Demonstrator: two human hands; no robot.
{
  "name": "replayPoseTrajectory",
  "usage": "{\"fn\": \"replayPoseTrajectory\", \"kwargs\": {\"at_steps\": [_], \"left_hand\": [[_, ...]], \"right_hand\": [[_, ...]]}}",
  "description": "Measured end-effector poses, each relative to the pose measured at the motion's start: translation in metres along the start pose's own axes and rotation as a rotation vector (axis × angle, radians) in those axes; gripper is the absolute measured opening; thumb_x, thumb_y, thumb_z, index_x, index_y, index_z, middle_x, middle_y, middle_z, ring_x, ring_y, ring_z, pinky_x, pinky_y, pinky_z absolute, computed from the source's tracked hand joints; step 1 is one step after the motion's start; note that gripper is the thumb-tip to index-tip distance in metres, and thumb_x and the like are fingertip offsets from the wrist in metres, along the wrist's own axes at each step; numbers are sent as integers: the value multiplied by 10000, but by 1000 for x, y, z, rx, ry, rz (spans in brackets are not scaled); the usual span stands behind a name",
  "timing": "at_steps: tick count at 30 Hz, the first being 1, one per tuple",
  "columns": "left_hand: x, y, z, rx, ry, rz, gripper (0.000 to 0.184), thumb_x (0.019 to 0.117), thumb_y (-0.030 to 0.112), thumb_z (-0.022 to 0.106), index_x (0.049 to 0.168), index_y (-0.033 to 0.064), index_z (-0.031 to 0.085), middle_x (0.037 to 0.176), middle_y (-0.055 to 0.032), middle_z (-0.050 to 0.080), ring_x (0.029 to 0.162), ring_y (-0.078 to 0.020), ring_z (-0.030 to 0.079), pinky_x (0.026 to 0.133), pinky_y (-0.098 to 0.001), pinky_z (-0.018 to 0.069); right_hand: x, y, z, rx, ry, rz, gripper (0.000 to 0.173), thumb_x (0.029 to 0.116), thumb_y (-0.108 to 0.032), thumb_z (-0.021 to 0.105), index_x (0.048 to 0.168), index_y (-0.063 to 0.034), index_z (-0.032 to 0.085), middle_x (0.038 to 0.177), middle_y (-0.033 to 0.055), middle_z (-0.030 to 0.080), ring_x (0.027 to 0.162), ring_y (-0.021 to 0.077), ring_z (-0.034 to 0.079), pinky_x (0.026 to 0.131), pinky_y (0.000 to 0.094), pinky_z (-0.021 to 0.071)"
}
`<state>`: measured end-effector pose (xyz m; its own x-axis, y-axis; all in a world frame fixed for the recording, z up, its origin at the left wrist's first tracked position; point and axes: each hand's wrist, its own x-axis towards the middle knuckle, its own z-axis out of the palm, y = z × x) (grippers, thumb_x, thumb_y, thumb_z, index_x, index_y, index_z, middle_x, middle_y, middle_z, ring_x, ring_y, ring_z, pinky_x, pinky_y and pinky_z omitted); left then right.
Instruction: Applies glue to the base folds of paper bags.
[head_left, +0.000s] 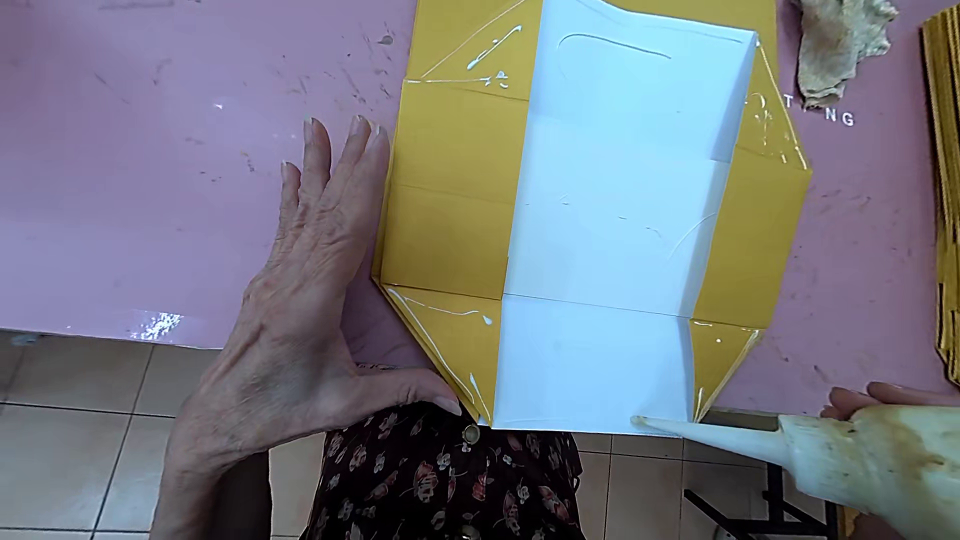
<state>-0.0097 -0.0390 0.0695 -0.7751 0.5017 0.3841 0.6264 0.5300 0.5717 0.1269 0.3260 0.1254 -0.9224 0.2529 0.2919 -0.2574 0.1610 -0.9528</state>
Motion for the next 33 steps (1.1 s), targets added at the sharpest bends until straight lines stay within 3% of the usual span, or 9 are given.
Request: {"fn": "replayPoseTrajectory", "kwargs": {"at_steps": [5, 10, 13, 19, 26, 33], "left_hand": [[1, 2, 1, -10, 15, 2, 1339, 736, 772, 702, 1617, -29, 89, 1688, -207, 169, 1575, -389, 73, 1267, -624, 51], [2, 3, 1, -10, 20, -7, 1335, 735, 770, 700, 1612, -40, 102, 1684, -199, 190, 1577, -375, 79, 1266, -615, 56], [2, 4, 2, -13, 28, -7, 1331, 736, 764, 703, 1607, -53, 114, 1678, -204, 206, 1576, -377, 88, 1266, -612, 57], [2, 5, 2, -34, 28, -19, 1314, 746, 732, 718, 1608, -51, 109, 1682, -203, 194, 1577, -372, 82, 1265, -617, 54], [4, 6, 3, -30, 41, -16, 1298, 744, 719, 726, 1604, -53, 135, 1676, -208, 210, 1573, -384, 96, 1260, -622, 67], [4, 6, 5, -35, 49, -35, 1315, 714, 717, 749, 1607, -39, 151, 1677, -198, 214, 1577, -356, 109, 1267, -609, 63]], "right_hand": [[3, 6, 12, -12, -61, -22, 698, 676, -283, 943, 1261, -111, 603, 1098, 25, 751, 1022, 170, 735, 882, 319, 623], [13, 7, 31, 0, -206, -45, 666, 758, -307, 901, 1310, -128, 575, 1147, -5, 736, 1061, 147, 722, 929, 301, 609], [17, 3, 47, 63, -247, -15, 619, 782, -252, 886, 1312, -133, 588, 1163, -4, 739, 1079, 145, 718, 953, 296, 599], [24, 0, 80, 62, -237, -32, 479, 804, -248, 857, 1216, -147, 635, 1098, -54, 752, 1038, 98, 726, 907, 243, 606], [25, -5, 93, 116, -261, 3, 531, 785, -161, 867, 1252, -167, 615, 1131, -51, 750, 1067, 114, 724, 930, 258, 605], [34, 12, 77, -19, -152, -103, 737, 712, -403, 923, 1277, -119, 543, 1119, -12, 731, 1022, 157, 729, 882, 321, 625]]}}
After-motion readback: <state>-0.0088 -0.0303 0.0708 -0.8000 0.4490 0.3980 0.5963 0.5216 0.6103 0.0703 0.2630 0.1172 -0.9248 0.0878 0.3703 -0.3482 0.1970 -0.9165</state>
